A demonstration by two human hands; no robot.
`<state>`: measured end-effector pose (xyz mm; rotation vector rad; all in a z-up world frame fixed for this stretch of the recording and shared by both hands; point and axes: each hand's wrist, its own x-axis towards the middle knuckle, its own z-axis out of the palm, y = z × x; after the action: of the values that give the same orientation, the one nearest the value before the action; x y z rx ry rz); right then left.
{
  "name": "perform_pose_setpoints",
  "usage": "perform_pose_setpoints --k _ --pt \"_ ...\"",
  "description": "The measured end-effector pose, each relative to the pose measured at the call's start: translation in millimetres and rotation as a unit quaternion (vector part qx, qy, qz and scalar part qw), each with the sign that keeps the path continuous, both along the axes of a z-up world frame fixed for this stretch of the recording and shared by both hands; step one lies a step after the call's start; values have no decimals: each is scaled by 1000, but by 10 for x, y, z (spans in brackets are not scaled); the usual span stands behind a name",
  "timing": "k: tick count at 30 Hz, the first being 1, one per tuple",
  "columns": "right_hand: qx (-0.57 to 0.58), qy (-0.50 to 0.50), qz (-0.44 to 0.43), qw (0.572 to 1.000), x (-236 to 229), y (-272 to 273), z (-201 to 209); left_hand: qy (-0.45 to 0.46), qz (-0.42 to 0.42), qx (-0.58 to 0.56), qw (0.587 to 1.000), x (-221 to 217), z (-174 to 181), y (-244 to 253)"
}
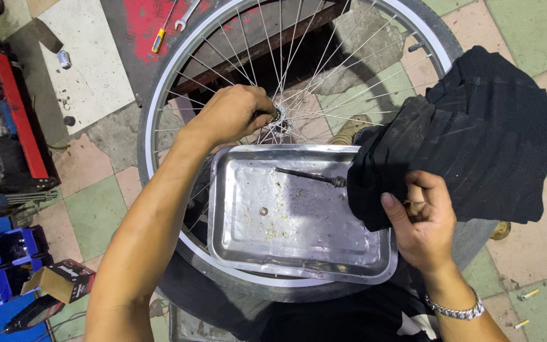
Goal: The person cleans the bicycle wheel hub and axle with a black cloth. They then insert the axle into the hub and tighten it using a wrench. The person continues to adjust the axle and hub components with their hands.
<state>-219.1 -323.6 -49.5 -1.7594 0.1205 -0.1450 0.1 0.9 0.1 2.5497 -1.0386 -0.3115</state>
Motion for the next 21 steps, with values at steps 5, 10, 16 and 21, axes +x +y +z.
perform_pose_setpoints --k 5,10,16,21 --pt "7 6 -4 1000 9 1 5 5 16 -19 1000 -86 57 41" --pt "42 24 -5 999 47 25 110 19 28 -25 999 -141 93 50" --pt "254 12 1 967 99 -12 250 -24 8 -12 1000 -173 147 30" --pt "472 14 23 881 127 -278 382 -77 97 -111 986 -414 365 -20"
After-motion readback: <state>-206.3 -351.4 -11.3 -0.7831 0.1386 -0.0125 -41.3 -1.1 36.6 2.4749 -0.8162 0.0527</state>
